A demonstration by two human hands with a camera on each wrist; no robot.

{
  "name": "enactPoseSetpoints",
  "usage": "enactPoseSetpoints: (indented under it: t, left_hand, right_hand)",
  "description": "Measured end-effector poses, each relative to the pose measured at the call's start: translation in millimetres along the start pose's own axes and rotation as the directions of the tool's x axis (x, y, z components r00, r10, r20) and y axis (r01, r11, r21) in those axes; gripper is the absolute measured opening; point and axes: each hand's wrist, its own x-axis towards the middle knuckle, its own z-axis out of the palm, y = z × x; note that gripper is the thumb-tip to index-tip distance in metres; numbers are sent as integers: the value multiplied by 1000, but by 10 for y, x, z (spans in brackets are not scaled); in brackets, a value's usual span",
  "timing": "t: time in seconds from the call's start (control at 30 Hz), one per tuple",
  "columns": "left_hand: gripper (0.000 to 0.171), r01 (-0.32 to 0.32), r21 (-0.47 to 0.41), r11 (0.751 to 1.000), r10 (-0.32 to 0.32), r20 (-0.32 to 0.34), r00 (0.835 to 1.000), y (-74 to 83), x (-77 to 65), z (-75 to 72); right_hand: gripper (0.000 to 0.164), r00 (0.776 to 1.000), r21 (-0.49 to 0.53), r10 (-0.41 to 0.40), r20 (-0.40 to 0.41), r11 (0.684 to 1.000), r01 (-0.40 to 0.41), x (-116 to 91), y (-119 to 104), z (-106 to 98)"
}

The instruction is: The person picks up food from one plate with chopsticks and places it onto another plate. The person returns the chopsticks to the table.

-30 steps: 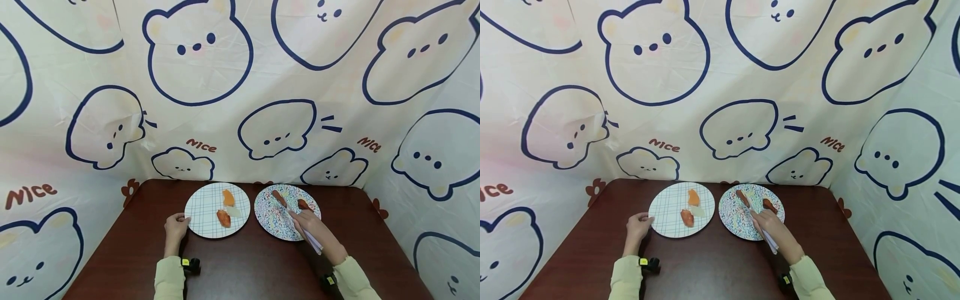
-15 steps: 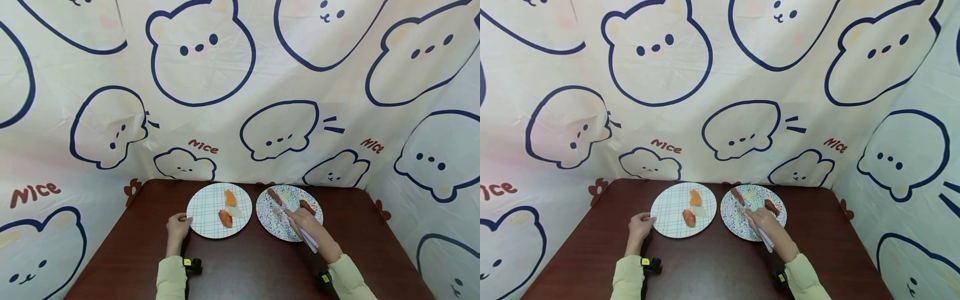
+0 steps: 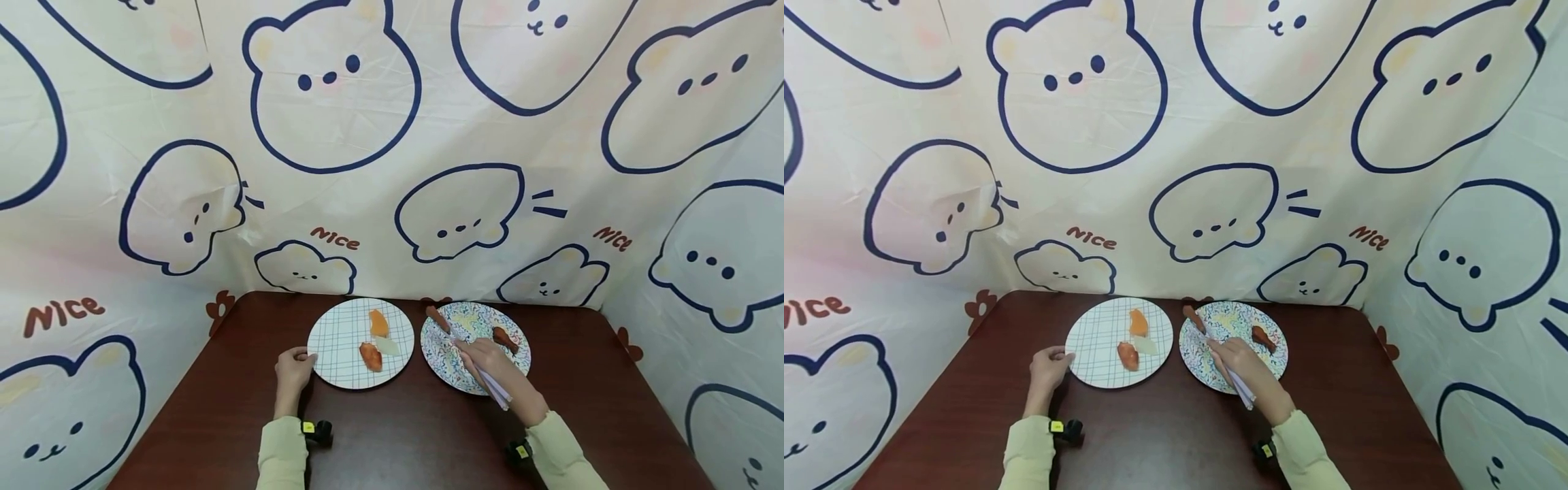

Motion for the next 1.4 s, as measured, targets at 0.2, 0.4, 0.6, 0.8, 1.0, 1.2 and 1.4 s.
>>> enactPoseSetpoints:
  t: [0.2, 0.4, 0.6, 0.8, 1.0, 1.2, 1.4]
  left_hand:
    - [36, 2, 4, 1000, -2, 4, 1000, -3, -12, -3]
    - [36, 3, 3, 1000, -3, 5, 1000, -10, -15, -11]
    - [35, 10, -1, 1000, -10, 7, 1000, -17, -25, -26]
    - [35, 4, -2, 1000, -4, 5, 1000, -17, -7, -24]
    - [36, 13, -13, 1000, -13, 4, 1000, -15, -1, -11]
    - [36, 19, -14, 1000, -19, -1, 1000, -9, 5, 5]
    - [37, 21, -20, 1000, -21, 18, 1000, 6, -10, -6]
  right_hand:
    - [38, 997, 15, -63, -55, 998, 64, 66, -1, 74]
    - [28, 1000, 40, 2, -5, 999, -1, 76, -42, 88]
    - [29, 999, 43, 28, 16, 999, -28, 94, -74, 100]
    - [32, 996, 32, 67, 57, 997, -69, 123, -108, 99]
    - [30, 992, 25, 83, 98, 996, -86, 161, -157, 92]
    - [28, 990, 48, 94, 107, 994, -100, 195, -208, 135]
    - [27, 997, 56, 43, 67, 997, -47, 230, -228, 215]
